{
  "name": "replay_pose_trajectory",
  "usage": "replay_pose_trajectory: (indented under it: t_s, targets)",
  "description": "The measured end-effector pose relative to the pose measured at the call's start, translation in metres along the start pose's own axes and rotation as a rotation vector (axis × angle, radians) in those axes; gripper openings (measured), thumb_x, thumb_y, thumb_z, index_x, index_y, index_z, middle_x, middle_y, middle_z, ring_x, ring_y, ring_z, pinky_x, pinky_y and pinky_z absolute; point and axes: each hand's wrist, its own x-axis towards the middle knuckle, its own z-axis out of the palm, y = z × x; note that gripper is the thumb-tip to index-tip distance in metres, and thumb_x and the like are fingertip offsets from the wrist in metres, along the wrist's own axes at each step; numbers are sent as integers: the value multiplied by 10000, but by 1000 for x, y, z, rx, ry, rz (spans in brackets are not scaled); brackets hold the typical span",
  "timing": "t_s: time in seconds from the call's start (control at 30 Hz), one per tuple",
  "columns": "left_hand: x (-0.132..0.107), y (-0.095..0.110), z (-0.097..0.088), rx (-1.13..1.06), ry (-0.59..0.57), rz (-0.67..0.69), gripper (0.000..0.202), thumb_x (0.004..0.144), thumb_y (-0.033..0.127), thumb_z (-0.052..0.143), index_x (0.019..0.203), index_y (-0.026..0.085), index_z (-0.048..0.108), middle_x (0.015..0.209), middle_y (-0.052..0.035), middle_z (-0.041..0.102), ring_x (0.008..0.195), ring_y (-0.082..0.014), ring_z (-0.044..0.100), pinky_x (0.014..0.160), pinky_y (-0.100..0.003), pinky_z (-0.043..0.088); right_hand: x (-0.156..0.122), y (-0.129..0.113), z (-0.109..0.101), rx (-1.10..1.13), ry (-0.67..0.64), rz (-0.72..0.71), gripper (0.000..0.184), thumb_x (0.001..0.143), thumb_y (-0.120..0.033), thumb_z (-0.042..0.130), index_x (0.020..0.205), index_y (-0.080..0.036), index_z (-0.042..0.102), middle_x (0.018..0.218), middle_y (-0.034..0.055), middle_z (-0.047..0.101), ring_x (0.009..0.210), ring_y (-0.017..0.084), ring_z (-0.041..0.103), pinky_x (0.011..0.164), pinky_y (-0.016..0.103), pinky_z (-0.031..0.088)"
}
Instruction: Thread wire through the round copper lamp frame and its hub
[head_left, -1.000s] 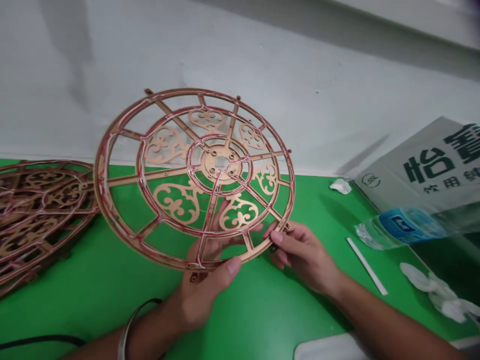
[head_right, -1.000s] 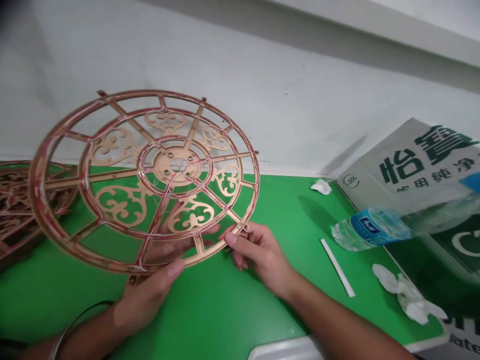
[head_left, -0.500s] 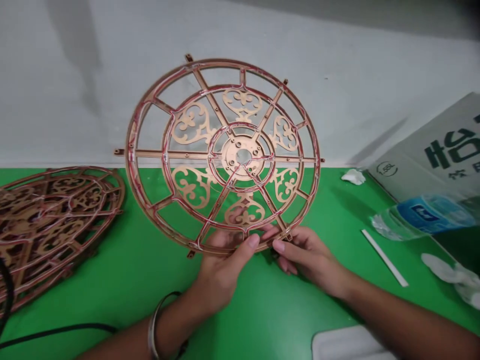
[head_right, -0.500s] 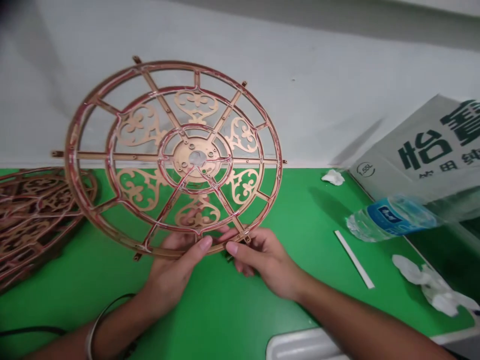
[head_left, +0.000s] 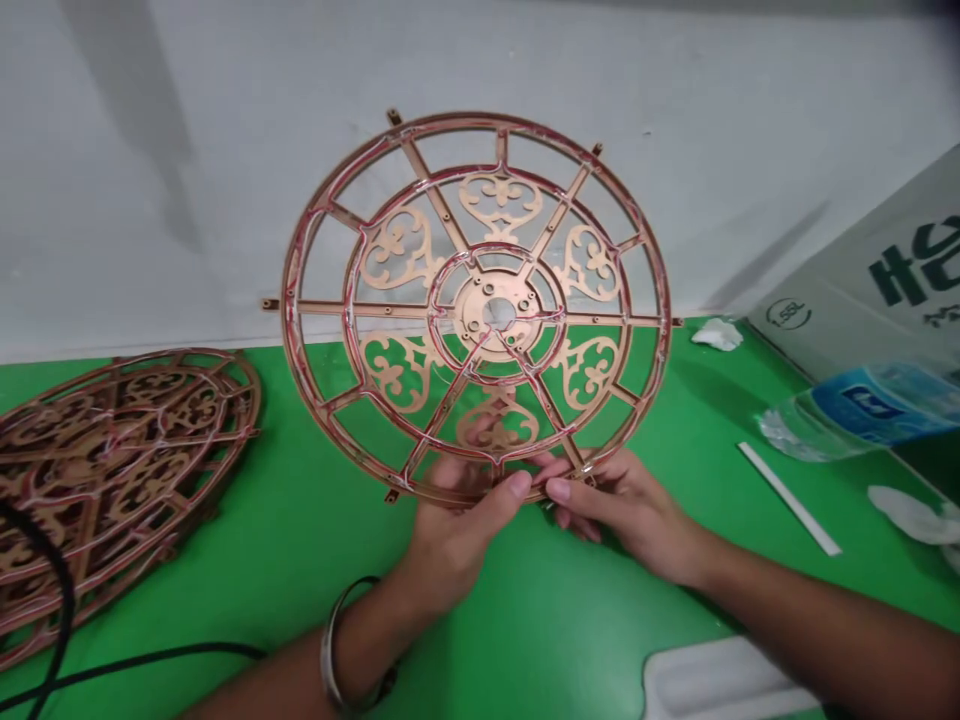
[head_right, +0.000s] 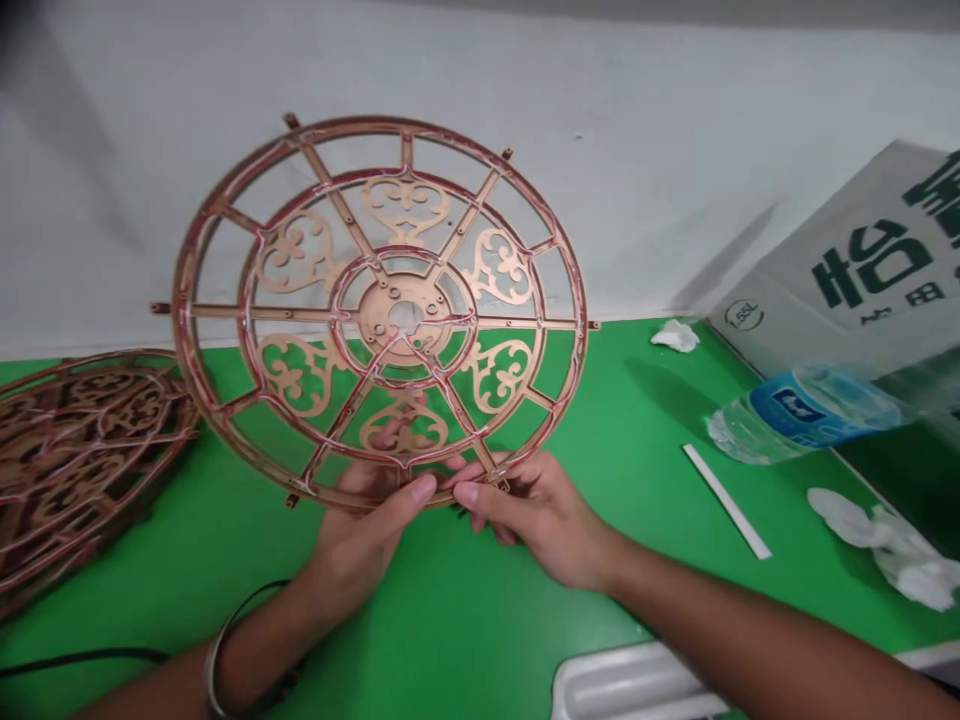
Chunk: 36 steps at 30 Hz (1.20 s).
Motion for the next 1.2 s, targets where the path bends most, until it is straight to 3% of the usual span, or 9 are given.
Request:
replay_pose_trajectory:
  t_s: [0.13,0.23,0.43,0.6,0.8,0.87,0.97,1.07,1.2]
  targets:
    - [2,7,4,17,-12,-32,124,838,308,738,904,216,787,918,-6,810,834,-153,781,763,-236,693,-2,-1,3,-37,14,-28,284,878,-416,723,915,-135,746,647,11,623,518,40,473,478,152,362]
    - [2,11,5,50,-20,-49,79,811,278,772,799,211,811,843,9,808,797,-112,771,749,-154,663,-2,-2,4,-54,23,-54,273,885,-412,714,928,-145,752,650,8,622,513,42,463,470,156,346]
    - [0,10,1,137,-27,-35,95,851,234,726,867,246,818,976,19,807,917,-79,761,887,-124,627,-3,-1,1,-77,31,-110,203,895,-359,715,941,-172,781,672,3,624,539,41,462,475,161,325]
    - [-2,9,1,158,-5,-35,145,854,238,726,948,316,805,1003,54,800,905,-51,760,854,-74,605,-6,-1,0,-46,8,-125,164,898,-323,718,883,-171,780,704,4,630,566,35,472,487,154,336]
    - [-2,10,0,200,-17,-20,153,852,276,728,979,318,802,1015,44,801,878,-75,760,881,-141,629,-2,2,0,102,-27,-60,199,887,-353,732,947,-168,777,668,-2,629,520,34,496,484,148,378]
    - [-2,11,-1,219,-46,-13,206,797,257,788,989,330,799,1054,51,796,934,-78,753,912,-141,619,0,3,-1,168,-33,-42,218,879,-370,737,941,-165,779,618,-11,610,488,37,504,485,153,404]
    - [-1,10,-3,257,-112,-28,490,661,158,885,1101,337,766,1193,44,758,1094,-89,717,1012,-130,575,4,1,-1,269,-46,-15,223,875,-391,735,944,-186,786,568,-22,608,426,32,489,470,153,419]
    - [1,7,-5,238,-117,-55,470,723,169,831,1161,315,745,1316,21,702,1214,-101,667,1146,-169,502,5,-3,0,355,-64,21,208,859,-398,743,921,-204,785,605,-11,664,382,19,457,445,149,413]
    - [6,2,-8,135,-87,-139,332,754,422,802,1042,259,782,1115,-38,783,969,-186,761,918,-313,657,4,-4,2,410,-102,73,218,841,-387,756,866,-171,762,604,1,682,365,26,454,435,156,424]
